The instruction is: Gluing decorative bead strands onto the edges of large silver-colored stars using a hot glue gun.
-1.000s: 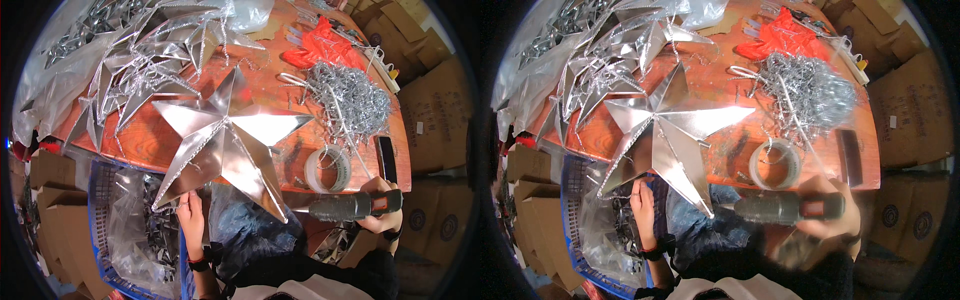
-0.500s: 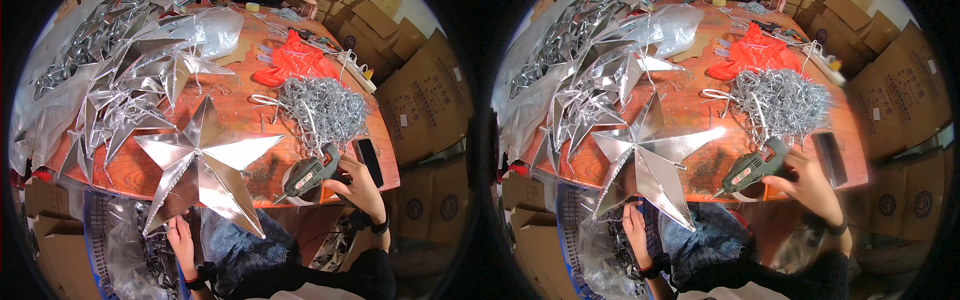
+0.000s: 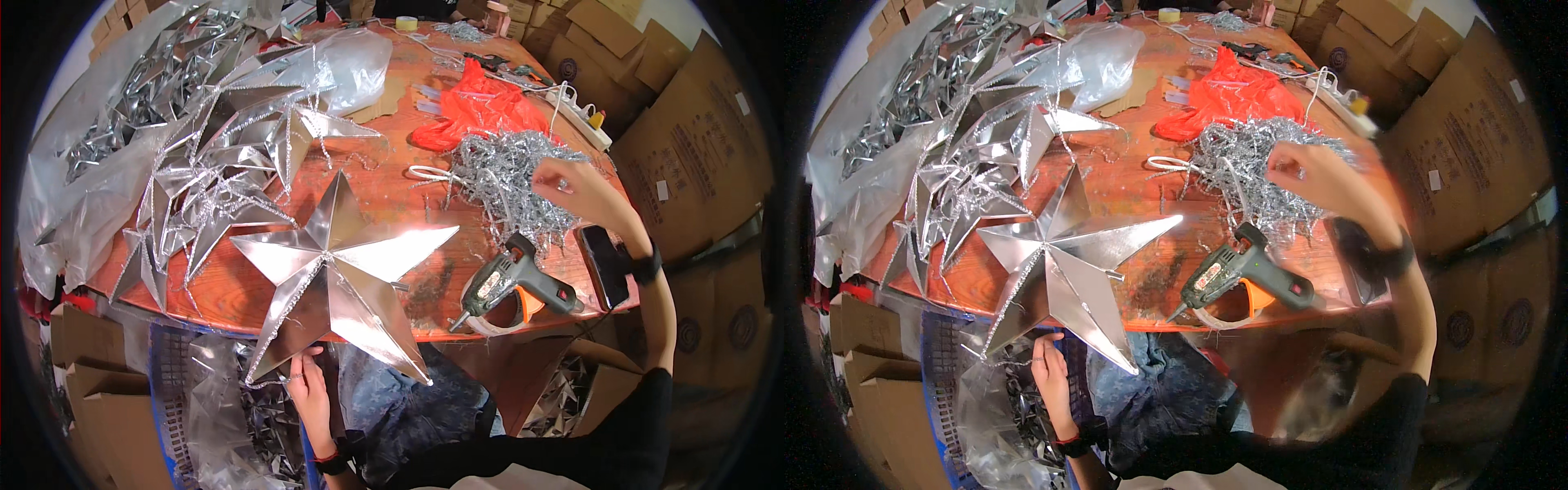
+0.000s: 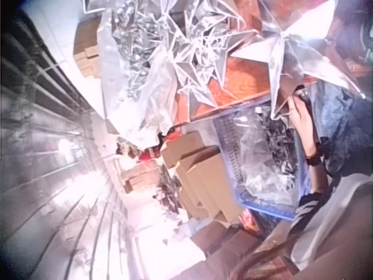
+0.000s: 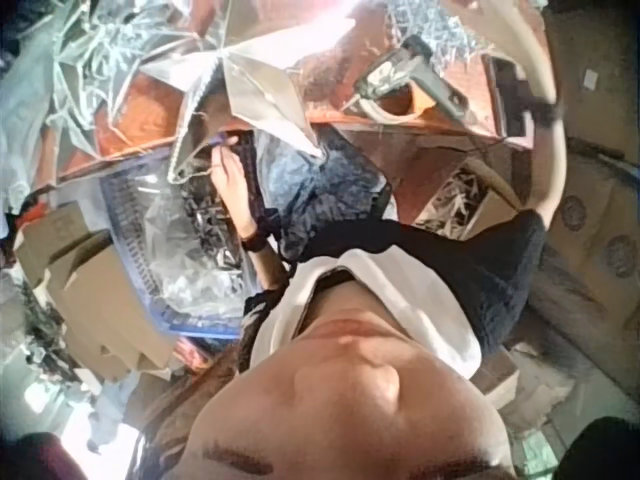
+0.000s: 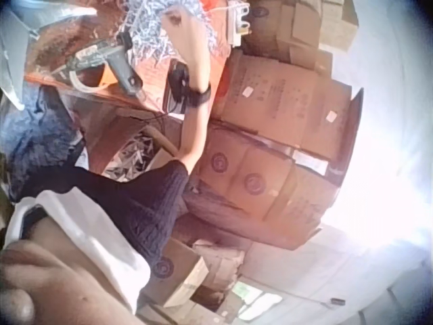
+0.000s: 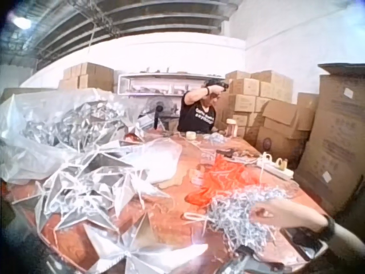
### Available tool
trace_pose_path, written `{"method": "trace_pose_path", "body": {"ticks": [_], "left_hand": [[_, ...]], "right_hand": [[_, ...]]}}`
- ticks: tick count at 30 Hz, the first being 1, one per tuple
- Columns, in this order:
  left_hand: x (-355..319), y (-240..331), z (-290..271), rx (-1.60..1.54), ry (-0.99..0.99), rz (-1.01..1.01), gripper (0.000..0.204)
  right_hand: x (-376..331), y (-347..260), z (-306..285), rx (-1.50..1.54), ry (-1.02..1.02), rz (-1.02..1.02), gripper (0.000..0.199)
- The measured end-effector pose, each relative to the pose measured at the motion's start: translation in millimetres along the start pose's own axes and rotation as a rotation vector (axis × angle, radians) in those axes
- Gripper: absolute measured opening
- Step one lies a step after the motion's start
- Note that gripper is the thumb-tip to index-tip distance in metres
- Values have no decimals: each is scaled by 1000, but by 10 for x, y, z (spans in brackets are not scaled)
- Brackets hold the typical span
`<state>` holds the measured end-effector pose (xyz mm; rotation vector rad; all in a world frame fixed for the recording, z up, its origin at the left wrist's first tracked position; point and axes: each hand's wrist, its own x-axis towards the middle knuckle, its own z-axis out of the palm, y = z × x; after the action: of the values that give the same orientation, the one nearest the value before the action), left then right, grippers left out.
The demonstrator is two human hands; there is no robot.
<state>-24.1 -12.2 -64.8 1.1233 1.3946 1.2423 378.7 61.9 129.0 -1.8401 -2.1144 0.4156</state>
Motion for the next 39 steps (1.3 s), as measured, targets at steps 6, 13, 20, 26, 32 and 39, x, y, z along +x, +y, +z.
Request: {"method": "trace_pose_path", "body": {"ticks": [6, 13, 20, 26, 32, 39], "left_hand": [[-42, -12, -124, 51, 14, -15, 23], [-36, -82, -270, 140, 25, -29, 21], [-102, -27, -309, 575, -157, 57, 15], [-113, -91, -290, 596, -243, 40, 11], [-164, 53, -194, 534, -378, 20, 12], [-227, 329, -198, 427, -564, -46, 17]], "right_hand": [[353, 178, 227, -7, -134, -103, 23], [349, 230, 377, -106, 12, -212, 17], [309, 85, -31, -59, 468, -125, 7], [366, 162, -401, 319, 580, -139, 7], [94, -256, -725, 309, 783, -256, 23], [38, -554, -680, 362, 618, -189, 19]]}}
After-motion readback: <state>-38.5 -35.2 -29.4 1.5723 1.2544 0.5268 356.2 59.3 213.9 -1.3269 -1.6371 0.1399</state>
